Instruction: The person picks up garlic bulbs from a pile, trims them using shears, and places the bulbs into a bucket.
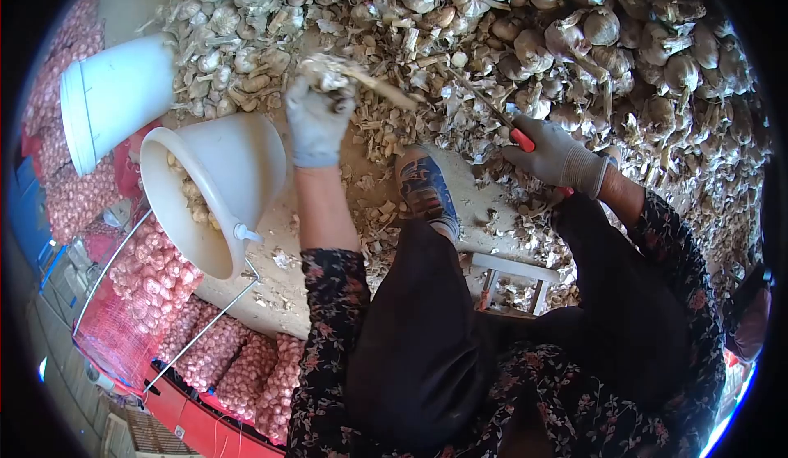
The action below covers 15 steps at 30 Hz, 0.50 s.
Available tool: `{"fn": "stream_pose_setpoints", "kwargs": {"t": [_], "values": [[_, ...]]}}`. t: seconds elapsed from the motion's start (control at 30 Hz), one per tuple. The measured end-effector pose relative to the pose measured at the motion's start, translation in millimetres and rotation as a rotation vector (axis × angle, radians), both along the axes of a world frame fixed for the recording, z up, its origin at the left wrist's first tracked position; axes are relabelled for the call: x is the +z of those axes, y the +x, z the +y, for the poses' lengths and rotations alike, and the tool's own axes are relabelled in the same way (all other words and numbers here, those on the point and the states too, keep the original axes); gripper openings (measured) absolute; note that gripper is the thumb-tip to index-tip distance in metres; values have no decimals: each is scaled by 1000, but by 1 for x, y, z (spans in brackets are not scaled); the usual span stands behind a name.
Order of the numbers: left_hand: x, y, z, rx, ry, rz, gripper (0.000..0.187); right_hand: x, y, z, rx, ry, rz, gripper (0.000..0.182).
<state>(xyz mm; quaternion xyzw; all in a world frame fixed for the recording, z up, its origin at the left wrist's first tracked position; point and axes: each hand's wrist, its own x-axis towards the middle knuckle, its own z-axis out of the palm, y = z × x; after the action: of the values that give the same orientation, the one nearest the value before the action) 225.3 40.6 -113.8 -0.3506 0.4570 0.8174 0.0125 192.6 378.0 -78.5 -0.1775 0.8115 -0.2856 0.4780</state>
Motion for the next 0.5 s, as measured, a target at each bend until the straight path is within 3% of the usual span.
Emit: {"fn": "stream_pose_setpoints", "kwargs": {"t": [0.1,0.13,0.2,0.27,0.33,0.4,0.43,0.5], "values": [[-5,15,28,-25,463,263,50,12,3,-5,13,-31,40,32],[-5,16,39,-25,473,263,50,17,3,-7,23,-29,56,33],[-6,16,53,15,393,372,50,30,10,-6,2,-60,130,31],[-8,15,57,14,376,388,47,36,15,-6,29,-183,-103,32],[0,15,67,-49,233,416,47,33,20,-11,36,-206,-146,37],[8,15,76,-77,176,433,48,29,22,-23,-185,-329,-475,43],[10,15,81,-99,104,433,48,29,21,-30,-289,-392,-621,32],[12,11,86,-158,-24,414,46,17,14,-41,-335,-430,-683,32]]}}
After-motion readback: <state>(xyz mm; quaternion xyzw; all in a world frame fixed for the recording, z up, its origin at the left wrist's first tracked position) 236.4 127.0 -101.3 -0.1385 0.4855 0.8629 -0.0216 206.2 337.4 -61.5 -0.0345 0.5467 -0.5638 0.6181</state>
